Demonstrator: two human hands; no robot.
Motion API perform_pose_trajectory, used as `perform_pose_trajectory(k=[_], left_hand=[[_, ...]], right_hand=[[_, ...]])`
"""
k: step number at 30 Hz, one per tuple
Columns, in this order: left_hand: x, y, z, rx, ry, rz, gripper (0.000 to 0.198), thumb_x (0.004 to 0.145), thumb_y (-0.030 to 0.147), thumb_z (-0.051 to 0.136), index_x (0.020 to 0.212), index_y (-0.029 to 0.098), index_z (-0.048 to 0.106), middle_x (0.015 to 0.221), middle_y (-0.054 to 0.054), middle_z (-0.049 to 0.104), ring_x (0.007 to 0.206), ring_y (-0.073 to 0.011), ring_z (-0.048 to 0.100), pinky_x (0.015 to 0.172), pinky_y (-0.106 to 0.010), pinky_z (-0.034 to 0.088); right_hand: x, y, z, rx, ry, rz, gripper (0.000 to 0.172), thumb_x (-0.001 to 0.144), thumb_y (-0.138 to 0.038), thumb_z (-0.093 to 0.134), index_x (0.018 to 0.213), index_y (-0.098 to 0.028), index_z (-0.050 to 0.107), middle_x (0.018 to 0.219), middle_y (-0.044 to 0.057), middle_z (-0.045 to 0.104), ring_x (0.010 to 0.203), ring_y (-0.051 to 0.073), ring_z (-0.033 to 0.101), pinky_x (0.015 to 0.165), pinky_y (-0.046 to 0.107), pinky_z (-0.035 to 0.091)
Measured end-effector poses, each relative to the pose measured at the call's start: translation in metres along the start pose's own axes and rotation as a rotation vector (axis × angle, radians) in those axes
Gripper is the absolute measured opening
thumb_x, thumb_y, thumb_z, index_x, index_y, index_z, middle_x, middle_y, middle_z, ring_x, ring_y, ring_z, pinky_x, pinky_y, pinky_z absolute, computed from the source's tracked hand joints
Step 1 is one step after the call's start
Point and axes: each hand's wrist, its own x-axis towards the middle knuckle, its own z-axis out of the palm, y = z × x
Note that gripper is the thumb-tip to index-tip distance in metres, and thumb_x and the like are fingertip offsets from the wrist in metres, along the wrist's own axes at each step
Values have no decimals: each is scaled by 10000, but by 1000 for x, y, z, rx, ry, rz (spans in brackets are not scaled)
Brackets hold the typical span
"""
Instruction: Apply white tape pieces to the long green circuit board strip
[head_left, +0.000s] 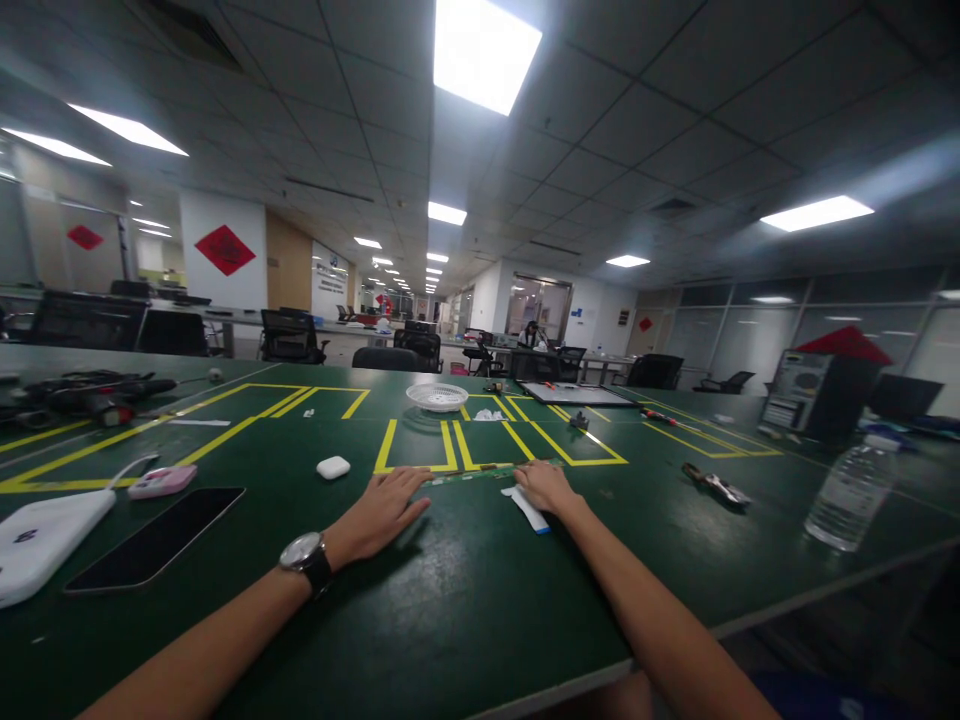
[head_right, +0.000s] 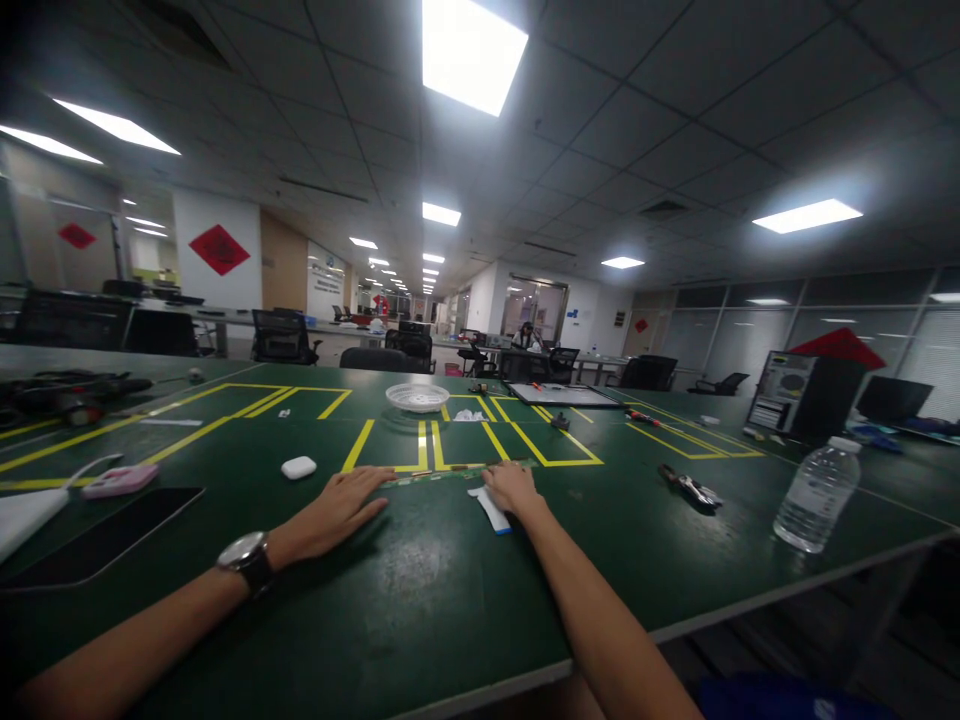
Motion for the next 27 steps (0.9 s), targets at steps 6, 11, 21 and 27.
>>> perform_pose_trajectory(k=[6, 11, 21, 27], left_hand=[[0, 3, 4, 29, -63, 9, 422, 1010, 458, 355, 1365, 254, 460, 1409, -74, 503, 1297, -271, 431, 1036, -441, 322], [-2, 4, 7, 11, -115, 24, 431, 1013, 470, 338, 1368, 258, 457, 1387, -75, 517, 1273, -265, 445, 1008, -418, 338], [-3, 1, 10, -20, -154, 21, 463, 1009, 502, 330, 1394, 271, 442, 1380, -73, 521, 1249, -265, 460, 994, -407, 341], [-3, 7, 5, -16, -181, -12, 472, 1004, 495, 346, 1397, 252, 444, 1389, -79, 513, 1259, -270, 456, 1007, -420, 343]], right_hand=[[3, 34, 7, 50, -60, 235, 615, 933, -568, 279, 1327, -189, 560, 1411, 177, 465, 1297, 379, 408, 996, 586, 338], [4, 38, 15, 71, -85, 217, 715, 921, -605, 244, 1464, -163, 389, 1529, 141, 330, 1385, 349, 291, 1086, 524, 256], [3, 43, 19, 106, -228, 259, 816, 897, -682, 160, 1548, -190, 136, 1619, 70, 79, 1476, 278, 69, 1160, 492, 72], [1, 44, 16, 125, -274, 244, 866, 876, -717, 179, 1551, -183, 87, 1621, 68, 18, 1482, 267, 16, 1166, 488, 43]])
